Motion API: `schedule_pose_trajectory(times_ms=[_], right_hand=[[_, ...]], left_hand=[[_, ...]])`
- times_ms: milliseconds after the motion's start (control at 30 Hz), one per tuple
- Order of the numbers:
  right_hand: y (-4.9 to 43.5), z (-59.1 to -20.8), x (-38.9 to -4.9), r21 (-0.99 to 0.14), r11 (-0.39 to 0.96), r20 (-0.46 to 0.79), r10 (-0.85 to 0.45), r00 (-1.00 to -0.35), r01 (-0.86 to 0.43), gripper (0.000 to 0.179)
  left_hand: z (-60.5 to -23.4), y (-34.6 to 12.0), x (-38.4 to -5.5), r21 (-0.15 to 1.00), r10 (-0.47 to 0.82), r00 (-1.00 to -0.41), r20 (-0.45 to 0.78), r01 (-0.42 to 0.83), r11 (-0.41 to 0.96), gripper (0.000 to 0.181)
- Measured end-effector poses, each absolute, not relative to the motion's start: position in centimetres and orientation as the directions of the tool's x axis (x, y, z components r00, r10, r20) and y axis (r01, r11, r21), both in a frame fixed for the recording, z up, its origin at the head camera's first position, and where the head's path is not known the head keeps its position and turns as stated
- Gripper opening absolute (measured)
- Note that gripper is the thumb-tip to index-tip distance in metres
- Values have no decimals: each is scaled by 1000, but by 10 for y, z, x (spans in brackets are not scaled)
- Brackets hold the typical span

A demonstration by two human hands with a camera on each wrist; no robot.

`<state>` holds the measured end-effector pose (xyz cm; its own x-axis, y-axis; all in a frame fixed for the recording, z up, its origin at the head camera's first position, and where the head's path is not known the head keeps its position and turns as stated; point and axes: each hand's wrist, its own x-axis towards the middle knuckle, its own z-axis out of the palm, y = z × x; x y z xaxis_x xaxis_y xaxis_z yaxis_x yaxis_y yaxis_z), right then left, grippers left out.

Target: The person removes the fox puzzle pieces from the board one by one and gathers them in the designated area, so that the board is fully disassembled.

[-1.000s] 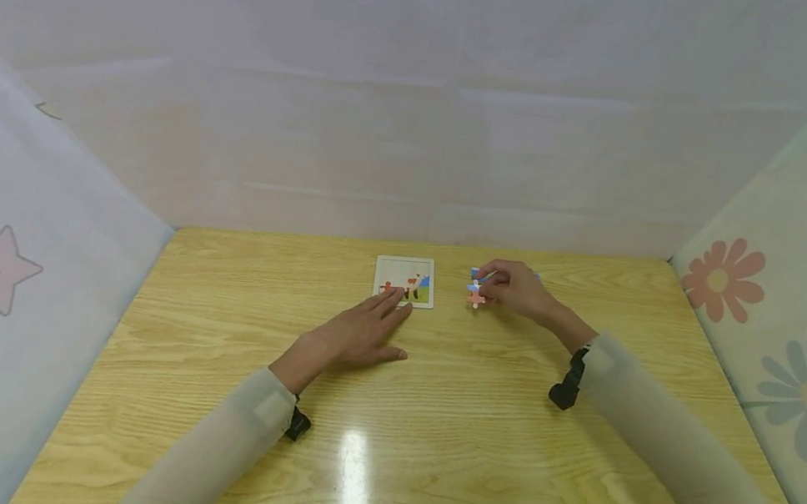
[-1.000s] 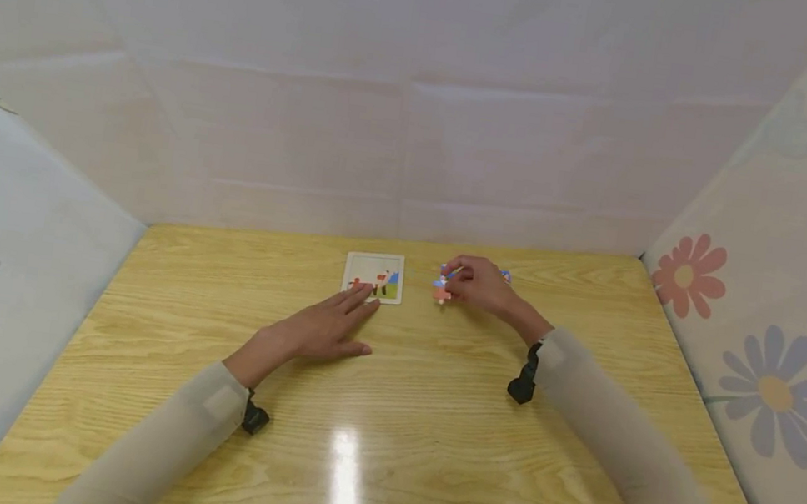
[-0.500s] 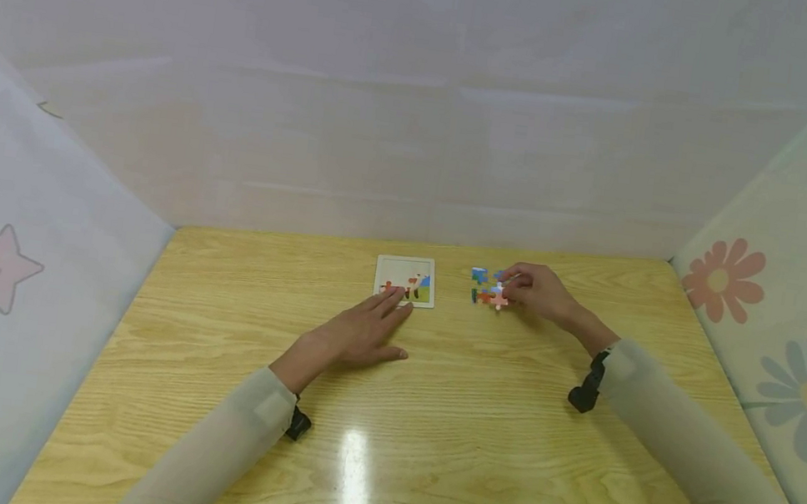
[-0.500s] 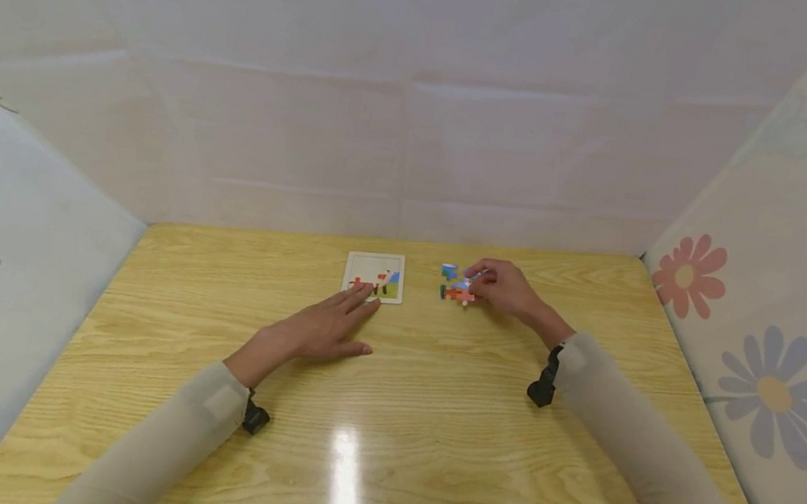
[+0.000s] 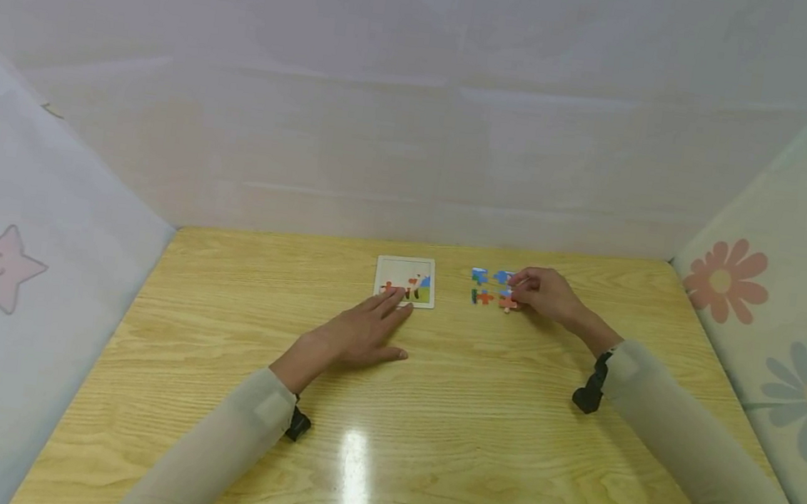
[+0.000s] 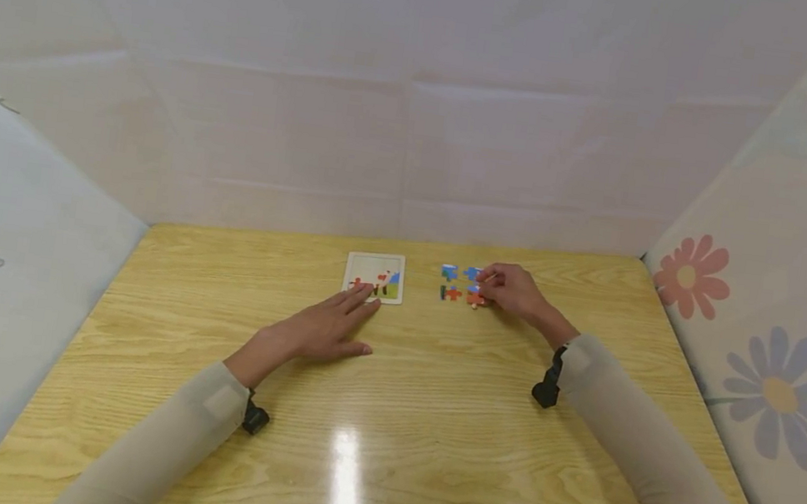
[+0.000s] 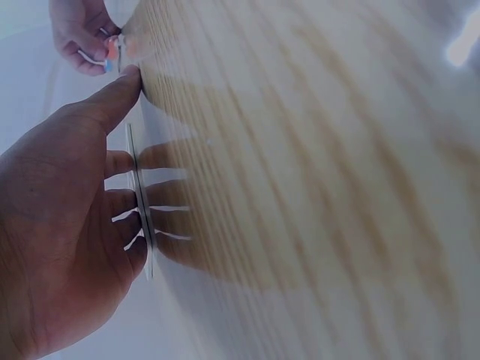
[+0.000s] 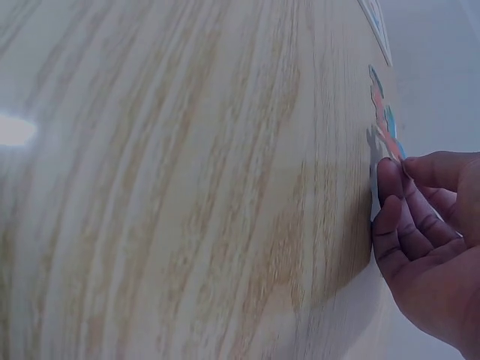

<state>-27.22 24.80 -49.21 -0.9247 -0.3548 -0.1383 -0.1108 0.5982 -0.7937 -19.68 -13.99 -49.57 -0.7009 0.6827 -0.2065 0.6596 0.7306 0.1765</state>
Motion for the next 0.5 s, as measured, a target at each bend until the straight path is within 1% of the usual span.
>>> schedule_pose_trajectory(times_ms=[167, 500], right_hand=[[248, -494, -273, -785, 609, -135, -344, -929, -111, 21], [243, -491, -271, -719, 679, -113, -326, -939, -149, 16]], left_hand=[[-496, -140, -198, 179, 686, -698, -207, 662, 728, 88], [-498, -140, -199, 180, 681, -701, -211, 657, 732, 88]])
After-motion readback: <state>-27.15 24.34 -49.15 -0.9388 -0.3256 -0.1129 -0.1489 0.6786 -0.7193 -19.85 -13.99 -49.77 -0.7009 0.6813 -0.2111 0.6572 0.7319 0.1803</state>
